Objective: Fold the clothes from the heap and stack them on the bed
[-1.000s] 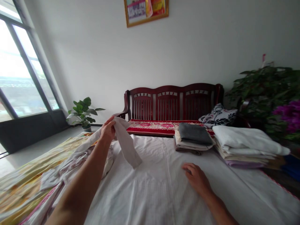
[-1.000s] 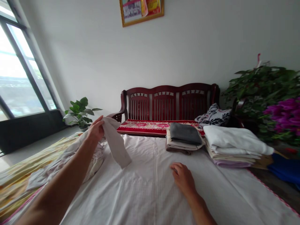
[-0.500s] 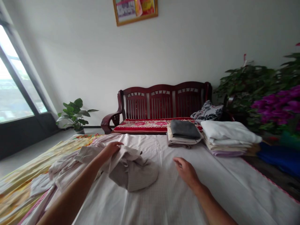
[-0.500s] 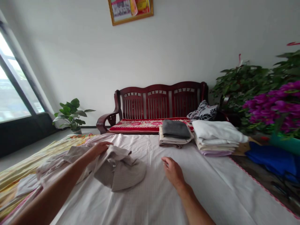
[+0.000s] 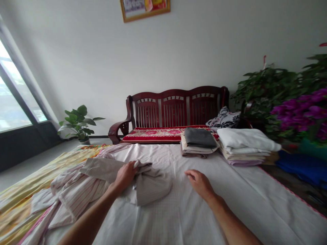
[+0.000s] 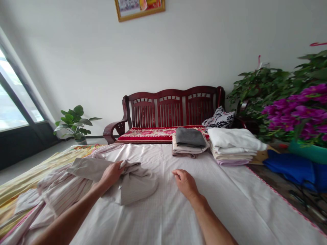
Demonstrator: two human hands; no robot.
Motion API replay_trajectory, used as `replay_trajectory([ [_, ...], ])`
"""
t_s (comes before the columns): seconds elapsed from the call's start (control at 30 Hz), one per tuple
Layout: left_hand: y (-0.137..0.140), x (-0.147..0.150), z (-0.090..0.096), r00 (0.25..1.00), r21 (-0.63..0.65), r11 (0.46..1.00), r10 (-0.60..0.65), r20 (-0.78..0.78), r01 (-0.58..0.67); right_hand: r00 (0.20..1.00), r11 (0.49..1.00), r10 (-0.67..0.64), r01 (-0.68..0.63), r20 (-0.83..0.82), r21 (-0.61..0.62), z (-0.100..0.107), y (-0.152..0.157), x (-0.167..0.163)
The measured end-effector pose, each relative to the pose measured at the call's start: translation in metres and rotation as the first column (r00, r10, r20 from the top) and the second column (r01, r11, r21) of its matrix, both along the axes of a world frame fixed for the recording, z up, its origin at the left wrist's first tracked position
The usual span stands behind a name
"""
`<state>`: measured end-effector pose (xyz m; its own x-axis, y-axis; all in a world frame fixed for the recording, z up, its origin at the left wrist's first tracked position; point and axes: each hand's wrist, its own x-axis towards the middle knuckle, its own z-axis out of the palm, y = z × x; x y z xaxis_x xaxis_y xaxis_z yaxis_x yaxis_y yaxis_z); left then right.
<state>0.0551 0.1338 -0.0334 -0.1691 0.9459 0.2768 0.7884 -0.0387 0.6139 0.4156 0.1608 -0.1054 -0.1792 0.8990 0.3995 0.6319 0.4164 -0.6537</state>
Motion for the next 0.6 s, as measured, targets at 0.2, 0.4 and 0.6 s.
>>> replay_trajectory([
  [0.2, 0.026, 0.008, 0.061, 0.608, 0.120, 0.984, -0.177, 0.774, 0.134, 0.976, 0.995, -0.007, -0.015, -0.216, -0.102, 0.002, 0.010, -0.010],
  [0.4, 0.024, 0.038, 0.135, 0.373, 0.153, 0.956, -0.240, 0.896, 0.250, 0.840, 0.937, 0.179, -0.304, -0.512, -0.171, 0.047, 0.034, -0.044],
  [0.6, 0.018, 0.051, 0.156, 0.348, 0.216, 0.928, -0.319, 0.881, 0.304, 0.675, 0.808, 0.400, -0.579, -0.620, -0.109, 0.087, 0.013, -0.082],
])
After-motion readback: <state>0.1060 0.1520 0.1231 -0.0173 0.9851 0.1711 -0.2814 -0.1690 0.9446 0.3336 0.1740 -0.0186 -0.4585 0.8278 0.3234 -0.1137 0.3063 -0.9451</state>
